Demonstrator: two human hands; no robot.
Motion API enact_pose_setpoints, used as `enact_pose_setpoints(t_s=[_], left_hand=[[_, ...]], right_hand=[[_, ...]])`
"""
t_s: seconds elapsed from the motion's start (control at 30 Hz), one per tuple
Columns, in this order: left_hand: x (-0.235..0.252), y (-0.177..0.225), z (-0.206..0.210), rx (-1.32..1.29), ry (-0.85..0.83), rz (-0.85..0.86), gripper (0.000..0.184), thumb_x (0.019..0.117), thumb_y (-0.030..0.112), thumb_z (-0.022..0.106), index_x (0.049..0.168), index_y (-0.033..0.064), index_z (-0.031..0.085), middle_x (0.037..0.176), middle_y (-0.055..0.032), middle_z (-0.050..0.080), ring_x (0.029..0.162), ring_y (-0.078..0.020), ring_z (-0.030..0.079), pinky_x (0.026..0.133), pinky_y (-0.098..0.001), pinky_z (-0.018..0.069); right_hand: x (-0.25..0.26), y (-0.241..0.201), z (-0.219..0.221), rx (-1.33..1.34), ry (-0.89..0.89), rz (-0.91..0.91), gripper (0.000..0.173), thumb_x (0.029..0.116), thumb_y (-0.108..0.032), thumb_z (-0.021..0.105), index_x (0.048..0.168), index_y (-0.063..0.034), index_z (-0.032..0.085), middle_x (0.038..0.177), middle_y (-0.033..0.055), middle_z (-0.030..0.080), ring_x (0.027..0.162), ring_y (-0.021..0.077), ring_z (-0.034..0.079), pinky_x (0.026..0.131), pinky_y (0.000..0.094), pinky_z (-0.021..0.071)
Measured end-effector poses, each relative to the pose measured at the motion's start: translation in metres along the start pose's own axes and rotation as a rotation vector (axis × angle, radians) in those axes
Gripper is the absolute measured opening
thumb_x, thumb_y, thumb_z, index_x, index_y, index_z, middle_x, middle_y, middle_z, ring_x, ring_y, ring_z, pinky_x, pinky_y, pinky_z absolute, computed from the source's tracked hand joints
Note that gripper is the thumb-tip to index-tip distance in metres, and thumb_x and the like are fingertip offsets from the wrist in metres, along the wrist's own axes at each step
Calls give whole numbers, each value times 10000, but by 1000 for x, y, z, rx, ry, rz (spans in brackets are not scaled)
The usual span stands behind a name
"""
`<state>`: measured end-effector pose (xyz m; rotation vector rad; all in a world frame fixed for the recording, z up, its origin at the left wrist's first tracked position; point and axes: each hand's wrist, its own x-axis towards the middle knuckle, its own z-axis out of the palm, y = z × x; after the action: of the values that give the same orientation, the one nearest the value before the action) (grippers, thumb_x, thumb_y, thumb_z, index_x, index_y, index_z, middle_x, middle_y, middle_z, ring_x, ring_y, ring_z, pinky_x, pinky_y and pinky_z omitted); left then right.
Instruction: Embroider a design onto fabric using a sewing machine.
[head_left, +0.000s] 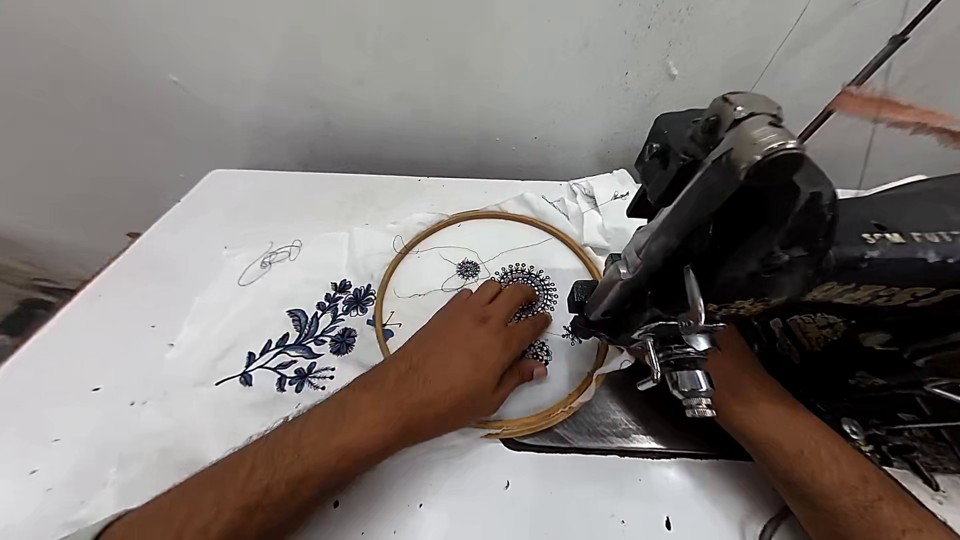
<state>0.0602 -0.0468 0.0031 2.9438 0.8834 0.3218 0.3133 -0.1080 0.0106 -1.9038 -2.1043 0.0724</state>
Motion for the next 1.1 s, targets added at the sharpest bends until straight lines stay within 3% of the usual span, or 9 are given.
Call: enact_pose_setpoints(t_s=[0.1,0.17,0.23,0.37,0.53,0.7,0.87,1.0,1.1], left_hand=[[-6,9,2,43,-81,-46,595,1065,521,343,1474,150,563,1605,-6,447,1487,-284,399,1106,-611,386],[-9,13,5,11,-94,-84,611,1076,520,302,1534,166,500,1634,16,406,1543,-285,308,1159,-705,276],[-10,13,6,2,-94,-96,613,1080,516,290,1548,168,480,1641,15,395,1549,-292,292,1149,-745,242],[-11,15,5,2,-117,-117,611,1082,516,282,1562,183,460,1650,24,379,1557,-282,275,1146,-763,215],[-11,17,3,12,-132,-133,609,1084,511,282,1570,184,448,1658,28,364,1555,-285,279,1142,-768,216],[-11,18,2,19,-141,-137,613,1079,514,291,1570,182,450,1652,30,375,1555,-289,278,1137,-773,216],[-11,18,0,15,-148,-137,610,1079,512,295,1567,180,453,1656,33,368,1555,-287,278,1137,-779,206],[-11,18,1,1,-144,-137,609,1081,509,295,1564,176,456,1653,25,373,1553,-294,281,1144,-765,218],[-10,19,3,4,-138,-134,607,1083,509,285,1564,179,456,1654,25,371,1556,-291,274,1150,-762,211]], right_hand=[[-3,4,2,19,57,-53,111,847,-27,733,924,50,709,859,207,695,829,334,692,778,487,533],[-4,4,1,19,23,-15,104,859,-18,726,929,55,706,860,206,692,826,315,685,786,461,527],[-4,2,0,25,-26,46,114,872,-4,720,956,70,699,891,217,690,856,320,680,816,460,519],[-4,0,3,72,20,65,140,856,26,722,975,95,697,912,251,687,872,355,680,835,496,516],[-6,3,5,168,105,18,151,840,6,682,985,49,683,885,162,674,844,205,658,804,341,512],[-6,-1,3,205,98,40,130,856,44,694,982,73,683,894,195,672,848,239,653,816,379,508],[-5,8,12,243,196,-75,181,838,-56,656,992,29,696,903,138,685,863,148,660,818,271,504],[-5,6,10,252,181,-53,168,845,-40,661,990,40,692,899,147,681,859,154,655,815,282,502],[-5,9,11,264,181,-43,163,841,-67,660,980,15,687,877,97,669,835,84,637,793,220,491]])
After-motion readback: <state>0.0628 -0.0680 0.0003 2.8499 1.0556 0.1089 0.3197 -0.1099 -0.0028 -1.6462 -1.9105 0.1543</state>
